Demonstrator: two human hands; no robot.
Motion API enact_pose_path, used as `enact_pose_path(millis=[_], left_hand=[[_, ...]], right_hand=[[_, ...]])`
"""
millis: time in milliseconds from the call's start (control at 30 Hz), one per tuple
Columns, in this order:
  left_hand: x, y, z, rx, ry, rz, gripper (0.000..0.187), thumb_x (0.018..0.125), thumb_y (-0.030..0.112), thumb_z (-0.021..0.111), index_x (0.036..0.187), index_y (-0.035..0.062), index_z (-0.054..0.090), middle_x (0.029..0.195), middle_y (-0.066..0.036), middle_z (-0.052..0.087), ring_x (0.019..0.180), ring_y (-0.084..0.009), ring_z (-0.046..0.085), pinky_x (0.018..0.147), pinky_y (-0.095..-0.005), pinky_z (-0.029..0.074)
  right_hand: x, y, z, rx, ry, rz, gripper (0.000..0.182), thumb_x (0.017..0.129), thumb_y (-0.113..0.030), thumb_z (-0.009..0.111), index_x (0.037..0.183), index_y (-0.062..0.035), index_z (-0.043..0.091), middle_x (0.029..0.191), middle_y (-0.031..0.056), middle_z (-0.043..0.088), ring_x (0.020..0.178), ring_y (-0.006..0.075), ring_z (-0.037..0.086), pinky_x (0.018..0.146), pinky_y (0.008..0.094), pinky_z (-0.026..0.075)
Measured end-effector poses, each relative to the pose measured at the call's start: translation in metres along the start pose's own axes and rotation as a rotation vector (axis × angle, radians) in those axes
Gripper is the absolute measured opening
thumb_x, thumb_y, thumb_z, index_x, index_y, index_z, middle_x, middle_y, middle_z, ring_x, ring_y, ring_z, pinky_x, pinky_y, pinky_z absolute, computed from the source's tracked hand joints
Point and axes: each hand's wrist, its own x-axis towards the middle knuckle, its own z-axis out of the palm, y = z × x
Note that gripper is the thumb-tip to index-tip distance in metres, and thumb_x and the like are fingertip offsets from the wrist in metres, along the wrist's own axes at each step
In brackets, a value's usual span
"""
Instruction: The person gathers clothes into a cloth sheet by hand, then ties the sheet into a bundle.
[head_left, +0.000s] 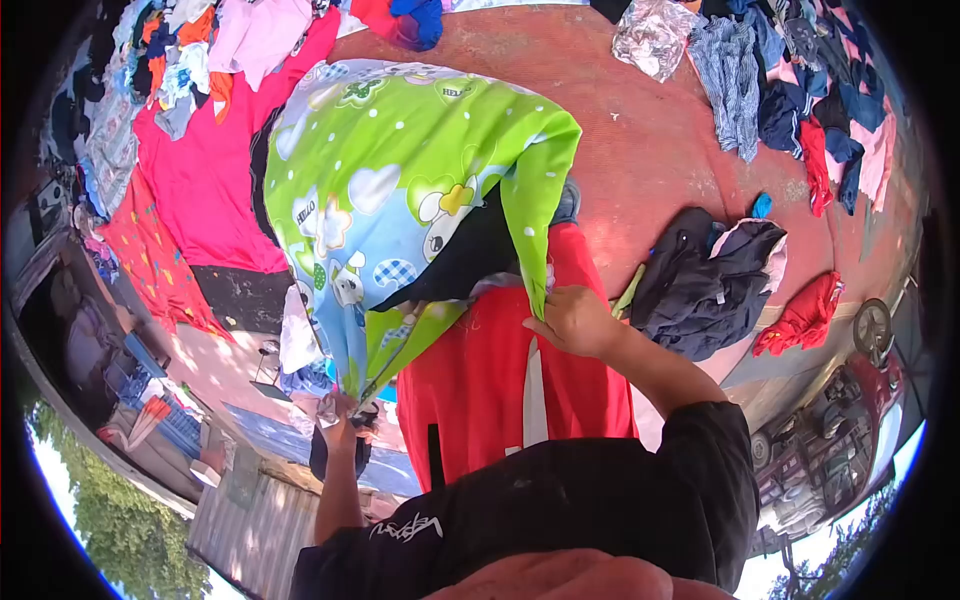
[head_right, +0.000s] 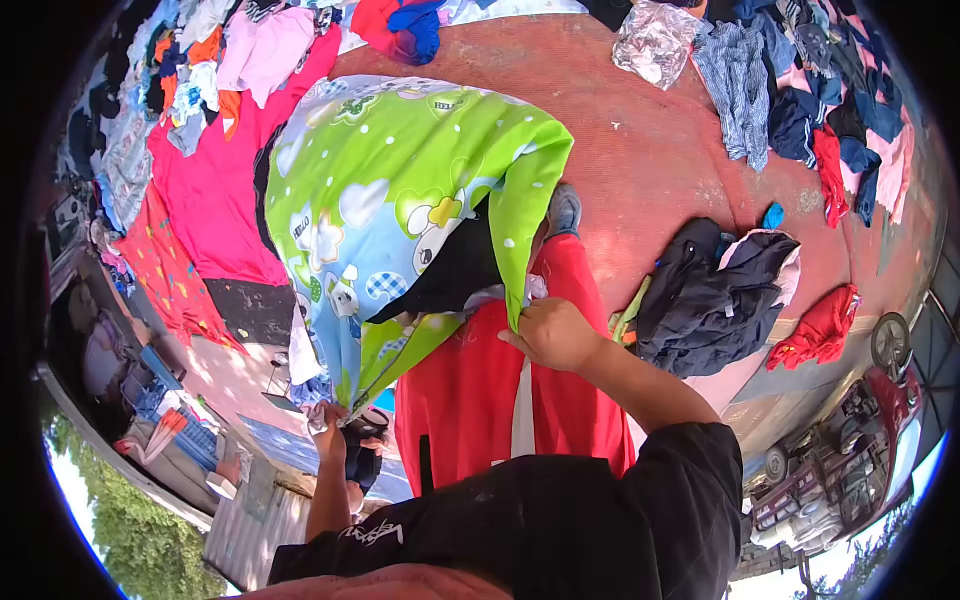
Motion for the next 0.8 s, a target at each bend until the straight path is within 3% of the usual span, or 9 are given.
enact_pose_path(millis=[67, 200, 300, 333, 400, 467, 567, 667, 800], left_hand=[[-0.009, 0.050, 0.033, -0.002, -0.002, -0.005, 0.029, 0.100, 0.018, 0.051, 0.076, 0.0036, 0.059, 0.077, -0.005, 0.061, 0.076, -0.0164, 0.058, 0.072, -0.0341, 0.045], [-0.001, 0.032, -0.005, -0.189, 0.184, 0.009, 0.039, 0.103, 0.030, 0.047, 0.075, 0.0046, 0.057, 0.076, -0.003, 0.058, 0.078, -0.0162, 0.054, 0.080, -0.0318, 0.042], [0.011, 0.038, -0.017, -0.481, 0.399, -0.175, 0.046, 0.105, 0.036, 0.045, 0.075, 0.0042, 0.057, 0.077, -0.004, 0.058, 0.080, -0.0179, 0.055, 0.085, -0.0329, 0.042], [0.019, 0.006, -0.023, -0.503, 0.435, -0.204, 0.043, 0.105, 0.031, 0.044, 0.075, 0.0026, 0.058, 0.077, -0.004, 0.058, 0.079, -0.0169, 0.054, 0.084, -0.0350, 0.043], [0.020, 0.017, -0.039, -0.515, 0.428, -0.175, 0.047, 0.106, 0.036, 0.041, 0.077, 0.0030, 0.058, 0.080, -0.007, 0.060, 0.083, -0.0187, 0.057, 0.088, -0.0356, 0.044], [-0.002, 0.018, -0.056, -0.464, 0.462, -0.200, 0.047, 0.107, 0.037, 0.040, 0.076, 0.0038, 0.054, 0.080, -0.008, 0.060, 0.083, -0.0201, 0.057, 0.087, -0.0361, 0.045], [-0.008, 0.016, -0.040, -0.455, 0.435, -0.234, 0.044, 0.107, 0.035, 0.040, 0.074, 0.0062, 0.046, 0.077, -0.008, 0.058, 0.084, -0.0218, 0.058, 0.088, -0.0381, 0.045], [-0.001, 0.018, -0.015, -0.433, 0.349, -0.254, 0.042, 0.108, 0.033, 0.038, 0.074, 0.0081, 0.039, 0.079, -0.008, 0.057, 0.085, -0.0229, 0.059, 0.089, -0.0385, 0.045], [-0.004, 0.011, -0.009, -0.378, 0.333, -0.227, 0.040, 0.108, 0.033, 0.036, 0.076, 0.0094, 0.037, 0.078, -0.009, 0.056, 0.086, -0.0233, 0.058, 0.091, -0.0394, 0.044]], right_hand=[[-0.012, -0.006, -0.075, -0.019, 0.246, -0.099, 0.024, 0.084, -0.018, 0.071, 0.071, -0.0038, 0.057, 0.067, 0.0130, 0.057, 0.060, 0.0333, 0.056, 0.056, 0.0436, 0.046], [-0.104, 0.065, -0.155, -0.357, 0.696, 0.429, 0.021, 0.096, -0.013, 0.057, 0.081, 0.0019, 0.062, 0.065, 0.0174, 0.056, 0.059, 0.0368, 0.055, 0.055, 0.0447, 0.041], [-0.242, 0.246, -0.080, -0.280, 0.742, 1.170, 0.038, 0.098, -0.030, 0.049, 0.088, 0.0014, 0.067, 0.088, 0.0235, 0.069, 0.082, 0.0417, 0.066, 0.073, 0.0507, 0.049], [-0.264, 0.275, -0.052, -0.498, 0.415, 1.331, 0.032, 0.094, -0.026, 0.052, 0.092, 0.0022, 0.068, 0.098, 0.0244, 0.069, 0.094, 0.0423, 0.066, 0.084, 0.0511, 0.050], [-0.213, 0.268, 0.018, -0.416, 0.559, 1.260, 0.033, 0.085, -0.027, 0.064, 0.100, 0.0018, 0.067, 0.105, 0.0246, 0.068, 0.100, 0.0410, 0.066, 0.088, 0.0474, 0.051], [-0.104, 0.236, 0.071, -0.180, 0.305, 1.117, 0.028, 0.085, -0.026, 0.060, 0.098, -0.0036, 0.071, 0.095, 0.0212, 0.070, 0.092, 0.0397, 0.067, 0.083, 0.0473, 0.052], [0.000, 0.246, 0.184, 0.361, 0.300, 0.943, 0.029, 0.085, -0.030, 0.061, 0.096, -0.0053, 0.074, 0.084, 0.0187, 0.071, 0.081, 0.0324, 0.071, 0.076, 0.0424, 0.055], [0.095, 0.204, 0.216, 0.708, 0.334, 1.043, 0.024, 0.084, -0.025, 0.069, 0.095, -0.0038, 0.075, 0.074, 0.0099, 0.072, 0.066, 0.0177, 0.071, 0.059, 0.0316, 0.055], [0.190, 0.175, 0.238, 0.839, 0.411, 1.141, 0.027, 0.086, -0.028, 0.070, 0.087, -0.0014, 0.071, 0.067, 0.0033, 0.062, 0.049, 0.0117, 0.052, 0.043, 0.0275, 0.042]])
